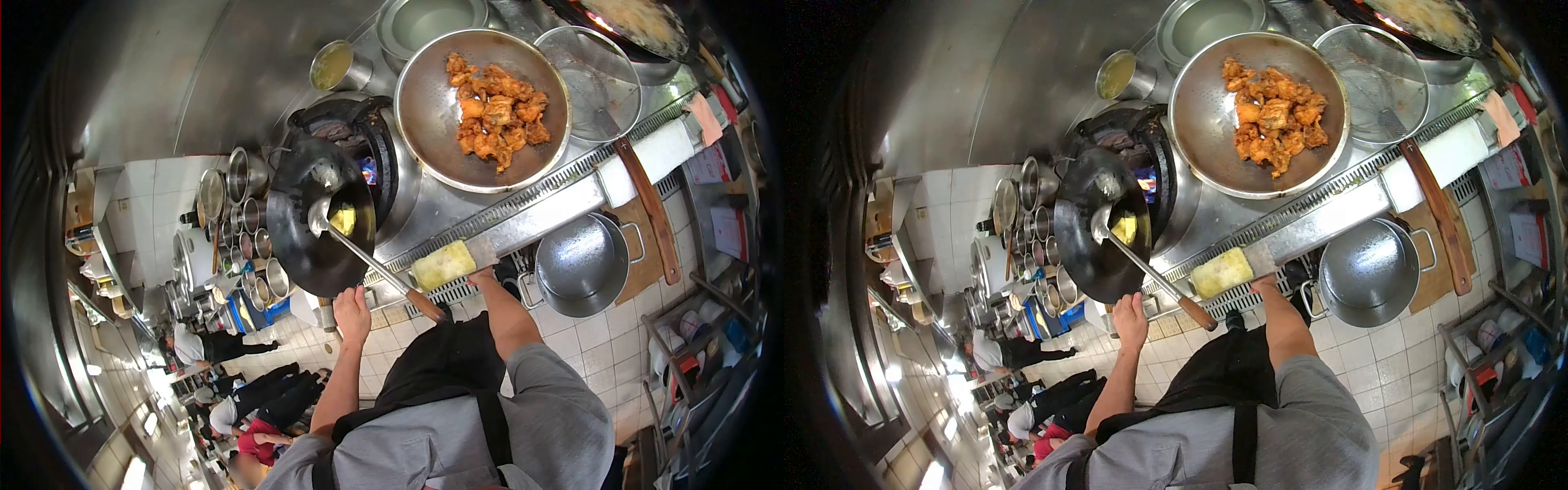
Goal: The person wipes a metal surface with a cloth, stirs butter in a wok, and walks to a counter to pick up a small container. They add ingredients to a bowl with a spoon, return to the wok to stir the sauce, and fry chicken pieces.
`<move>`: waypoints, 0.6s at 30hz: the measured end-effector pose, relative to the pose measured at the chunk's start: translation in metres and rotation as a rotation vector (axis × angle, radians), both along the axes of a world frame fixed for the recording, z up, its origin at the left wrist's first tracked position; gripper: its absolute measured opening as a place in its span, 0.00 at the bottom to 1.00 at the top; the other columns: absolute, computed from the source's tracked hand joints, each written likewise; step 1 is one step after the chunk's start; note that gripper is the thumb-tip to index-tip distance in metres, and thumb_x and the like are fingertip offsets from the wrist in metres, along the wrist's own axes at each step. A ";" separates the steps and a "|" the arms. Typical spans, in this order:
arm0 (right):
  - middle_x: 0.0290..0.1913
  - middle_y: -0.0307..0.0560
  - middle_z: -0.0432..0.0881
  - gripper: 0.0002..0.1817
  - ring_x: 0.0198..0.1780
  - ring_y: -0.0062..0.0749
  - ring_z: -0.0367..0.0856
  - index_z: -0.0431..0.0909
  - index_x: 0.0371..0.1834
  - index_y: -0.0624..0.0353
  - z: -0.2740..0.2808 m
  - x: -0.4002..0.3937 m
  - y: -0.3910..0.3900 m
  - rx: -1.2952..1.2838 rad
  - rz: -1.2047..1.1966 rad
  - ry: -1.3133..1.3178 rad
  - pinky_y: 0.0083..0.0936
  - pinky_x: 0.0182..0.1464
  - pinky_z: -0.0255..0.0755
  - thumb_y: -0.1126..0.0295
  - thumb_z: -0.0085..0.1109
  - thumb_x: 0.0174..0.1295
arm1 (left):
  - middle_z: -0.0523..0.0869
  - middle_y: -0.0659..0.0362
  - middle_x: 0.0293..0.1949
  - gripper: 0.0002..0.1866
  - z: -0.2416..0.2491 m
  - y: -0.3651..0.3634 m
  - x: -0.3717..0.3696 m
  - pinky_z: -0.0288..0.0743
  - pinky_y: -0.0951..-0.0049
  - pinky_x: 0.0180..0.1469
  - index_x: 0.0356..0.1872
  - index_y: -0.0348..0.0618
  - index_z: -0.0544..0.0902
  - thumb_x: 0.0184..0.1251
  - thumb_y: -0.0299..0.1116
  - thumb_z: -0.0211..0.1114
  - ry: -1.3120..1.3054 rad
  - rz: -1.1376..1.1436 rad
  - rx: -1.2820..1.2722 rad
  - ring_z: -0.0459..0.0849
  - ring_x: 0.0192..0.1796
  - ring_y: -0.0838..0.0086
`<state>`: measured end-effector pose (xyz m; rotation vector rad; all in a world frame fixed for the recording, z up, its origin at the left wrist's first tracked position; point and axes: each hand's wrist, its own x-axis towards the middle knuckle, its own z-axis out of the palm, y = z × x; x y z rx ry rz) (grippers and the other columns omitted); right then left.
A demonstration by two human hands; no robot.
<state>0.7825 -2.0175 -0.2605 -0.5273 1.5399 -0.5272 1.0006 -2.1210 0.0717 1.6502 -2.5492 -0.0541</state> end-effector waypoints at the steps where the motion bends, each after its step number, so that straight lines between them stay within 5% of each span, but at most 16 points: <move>1: 0.39 0.50 0.91 0.23 0.22 0.32 0.88 0.74 0.68 0.63 0.008 -0.003 0.002 -0.004 -0.018 -0.006 0.30 0.25 0.83 0.58 0.49 0.80 | 0.79 0.47 0.27 0.17 0.001 -0.001 0.001 0.68 0.49 0.42 0.28 0.40 0.75 0.81 0.37 0.58 -0.007 -0.018 -0.018 0.78 0.35 0.48; 3: 0.39 0.51 0.91 0.23 0.22 0.32 0.88 0.75 0.67 0.63 0.029 -0.007 0.007 0.024 -0.030 -0.023 0.30 0.24 0.83 0.58 0.50 0.80 | 0.78 0.47 0.27 0.16 0.002 -0.006 0.002 0.68 0.49 0.42 0.28 0.41 0.74 0.81 0.36 0.59 -0.017 -0.055 -0.046 0.78 0.35 0.48; 6: 0.30 0.50 0.88 0.18 0.21 0.34 0.86 0.82 0.53 0.64 -0.017 0.015 0.024 0.244 0.033 -0.100 0.30 0.21 0.80 0.57 0.59 0.76 | 0.78 0.49 0.26 0.16 0.005 -0.015 0.007 0.68 0.50 0.42 0.28 0.42 0.74 0.80 0.35 0.60 -0.039 -0.097 -0.048 0.79 0.35 0.50; 8: 0.39 0.55 0.91 0.26 0.30 0.40 0.91 0.85 0.47 0.67 -0.018 0.023 0.052 0.097 0.069 -0.534 0.34 0.28 0.84 0.49 0.60 0.76 | 0.78 0.50 0.26 0.16 0.001 -0.026 0.016 0.68 0.51 0.41 0.28 0.43 0.74 0.79 0.36 0.60 -0.016 -0.154 -0.064 0.79 0.34 0.51; 10: 0.45 0.60 0.91 0.36 0.39 0.40 0.92 0.84 0.53 0.67 0.132 -0.018 0.047 0.048 0.050 -0.815 0.38 0.41 0.87 0.38 0.53 0.76 | 0.79 0.50 0.27 0.15 0.000 -0.039 0.018 0.69 0.51 0.41 0.28 0.43 0.74 0.79 0.36 0.60 -0.015 -0.175 -0.062 0.79 0.35 0.51; 14: 0.53 0.58 0.88 0.47 0.46 0.42 0.91 0.73 0.70 0.69 0.257 -0.032 0.013 -0.091 -0.239 -1.181 0.37 0.47 0.84 0.30 0.43 0.76 | 0.83 0.51 0.30 0.14 -0.005 -0.064 0.022 0.70 0.52 0.42 0.29 0.43 0.76 0.77 0.36 0.61 -0.019 -0.186 -0.062 0.80 0.37 0.53; 16: 0.54 0.54 0.88 0.44 0.46 0.42 0.90 0.69 0.74 0.70 0.279 -0.013 -0.023 -0.259 -0.364 -1.129 0.38 0.46 0.82 0.35 0.48 0.77 | 0.84 0.51 0.29 0.14 -0.005 -0.075 0.019 0.70 0.52 0.42 0.29 0.43 0.77 0.77 0.37 0.61 0.009 -0.188 -0.084 0.81 0.36 0.52; 18: 0.53 0.61 0.88 0.34 0.52 0.52 0.90 0.66 0.75 0.69 0.329 -0.008 -0.062 -0.378 0.012 -0.319 0.44 0.50 0.83 0.54 0.58 0.78 | 0.85 0.51 0.28 0.15 -0.010 -0.080 0.019 0.72 0.51 0.42 0.30 0.43 0.79 0.78 0.39 0.60 0.041 -0.195 -0.103 0.83 0.36 0.52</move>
